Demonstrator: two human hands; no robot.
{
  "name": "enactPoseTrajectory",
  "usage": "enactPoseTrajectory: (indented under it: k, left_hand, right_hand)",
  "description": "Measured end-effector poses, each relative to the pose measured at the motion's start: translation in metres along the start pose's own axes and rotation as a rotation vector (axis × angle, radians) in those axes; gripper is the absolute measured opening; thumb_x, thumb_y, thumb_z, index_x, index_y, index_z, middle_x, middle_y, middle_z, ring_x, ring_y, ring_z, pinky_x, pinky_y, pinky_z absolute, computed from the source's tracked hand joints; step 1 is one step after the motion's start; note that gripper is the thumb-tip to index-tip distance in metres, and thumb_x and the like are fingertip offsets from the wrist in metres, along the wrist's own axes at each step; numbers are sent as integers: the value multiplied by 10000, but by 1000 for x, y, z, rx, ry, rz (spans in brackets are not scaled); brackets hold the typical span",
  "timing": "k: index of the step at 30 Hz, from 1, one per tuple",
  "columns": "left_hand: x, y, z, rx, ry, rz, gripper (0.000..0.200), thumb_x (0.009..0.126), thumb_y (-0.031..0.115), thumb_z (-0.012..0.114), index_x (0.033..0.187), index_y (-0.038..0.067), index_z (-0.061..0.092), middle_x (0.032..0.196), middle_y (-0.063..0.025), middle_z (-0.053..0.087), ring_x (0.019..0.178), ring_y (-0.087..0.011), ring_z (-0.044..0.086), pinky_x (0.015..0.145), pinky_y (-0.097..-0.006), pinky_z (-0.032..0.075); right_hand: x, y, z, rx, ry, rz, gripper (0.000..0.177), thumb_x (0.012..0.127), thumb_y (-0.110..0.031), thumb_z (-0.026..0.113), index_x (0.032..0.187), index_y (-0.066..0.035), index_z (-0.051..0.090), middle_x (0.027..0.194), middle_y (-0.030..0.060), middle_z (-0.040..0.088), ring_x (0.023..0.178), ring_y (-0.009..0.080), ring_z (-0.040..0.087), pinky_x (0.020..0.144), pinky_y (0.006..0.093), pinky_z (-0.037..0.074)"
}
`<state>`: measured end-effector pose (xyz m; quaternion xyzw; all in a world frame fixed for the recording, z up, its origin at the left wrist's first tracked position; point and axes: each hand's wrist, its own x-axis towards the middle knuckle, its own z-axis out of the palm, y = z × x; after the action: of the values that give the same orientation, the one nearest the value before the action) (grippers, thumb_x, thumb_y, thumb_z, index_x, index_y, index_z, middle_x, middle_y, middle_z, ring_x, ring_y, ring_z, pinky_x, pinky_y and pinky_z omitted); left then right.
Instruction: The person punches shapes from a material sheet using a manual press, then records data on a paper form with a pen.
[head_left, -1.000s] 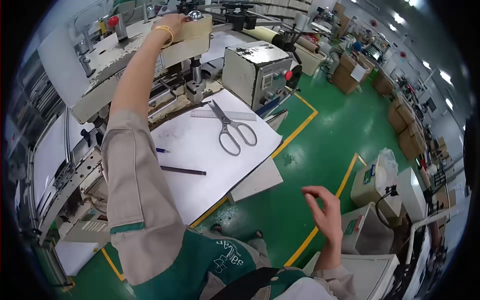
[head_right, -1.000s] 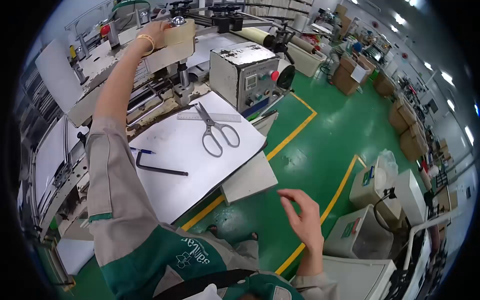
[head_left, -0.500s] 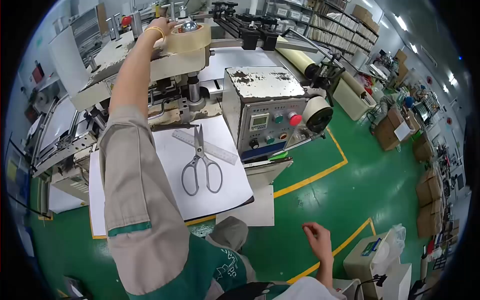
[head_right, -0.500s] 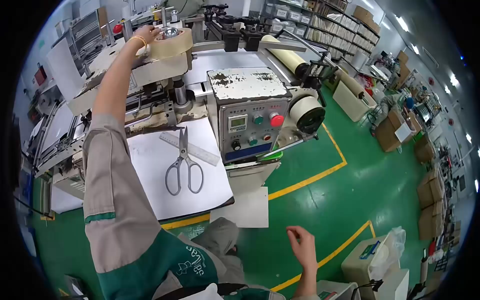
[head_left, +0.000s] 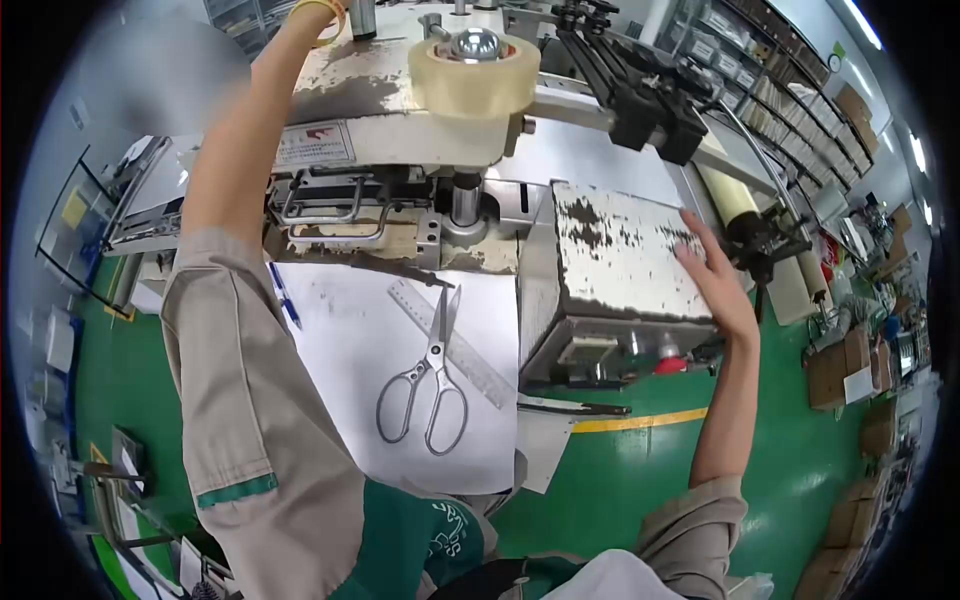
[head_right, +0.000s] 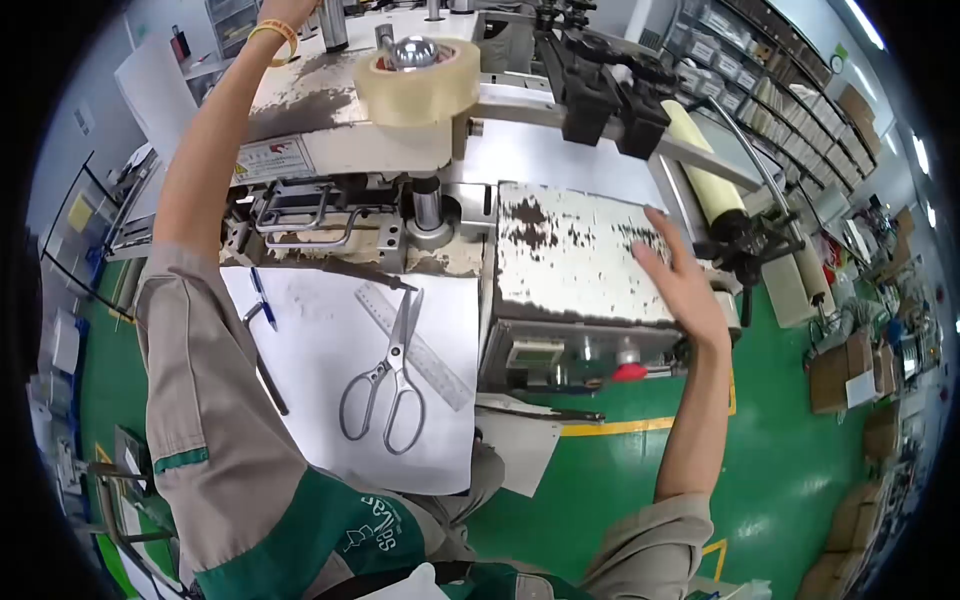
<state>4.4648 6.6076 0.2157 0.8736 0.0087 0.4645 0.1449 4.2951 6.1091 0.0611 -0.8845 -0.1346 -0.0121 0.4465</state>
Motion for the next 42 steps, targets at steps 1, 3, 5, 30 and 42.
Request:
enactPoseTrajectory:
  k: [1, 3, 5, 30, 42]
  left_hand:
    - [16, -11, 7, 42, -22, 17, 357, 870, 312, 478, 1040, 13, 572, 1032, -209, 596, 985, -371, 551, 843, -433, 433]
    - [45, -18, 27, 83, -117, 101, 323, 851, 307, 518, 944, 8, 595, 931, -213, 611, 889, -383, 571, 764, -442, 449]
    - [75, -19, 67, 87, -275, 186, 349, 863, 331, 509, 994, 20, 595, 909, -189, 631, 862, -354, 592, 750, -418, 462]
    - [177, 55, 255, 168, -772, -606, 273, 694, 167, 704, 963, 124, 687, 1009, -64, 661, 898, -193, 648, 693, -366, 529]
    - [146, 45, 193, 634, -722, 633, 571, 697, 340, 699, 1174, 116, 479, 1253, -101, 453, 990, -264, 569, 823, -394, 458]
  right_hand:
    - [-1, 2, 1, -4, -16, -27, 555, 874, -282, 545, 1334, -24, 369, 1382, 183, 347, 1304, 257, 282, 1058, 348, 218]
    - [-4, -5, -6, -22, -31, -25, 565, 864, -218, 554, 1349, -19, 340, 1355, 188, 357, 1280, 264, 305, 1057, 354, 222]
    - [-5, -19, -7, -29, -45, 19, 573, 848, -160, 563, 1353, -19, 332, 1311, 188, 379, 1241, 275, 339, 1051, 357, 230]
    - [3, -3, -12, 182, -26, 244, 621, 684, -99, 726, 1244, -74, 456, 1251, 171, 356, 1187, 303, 365, 1014, 376, 280]
    - [2, -5, -8, 392, 35, 367, 609, 644, -103, 731, 1203, -74, 491, 1263, 161, 338, 1200, 323, 345, 1019, 376, 273]
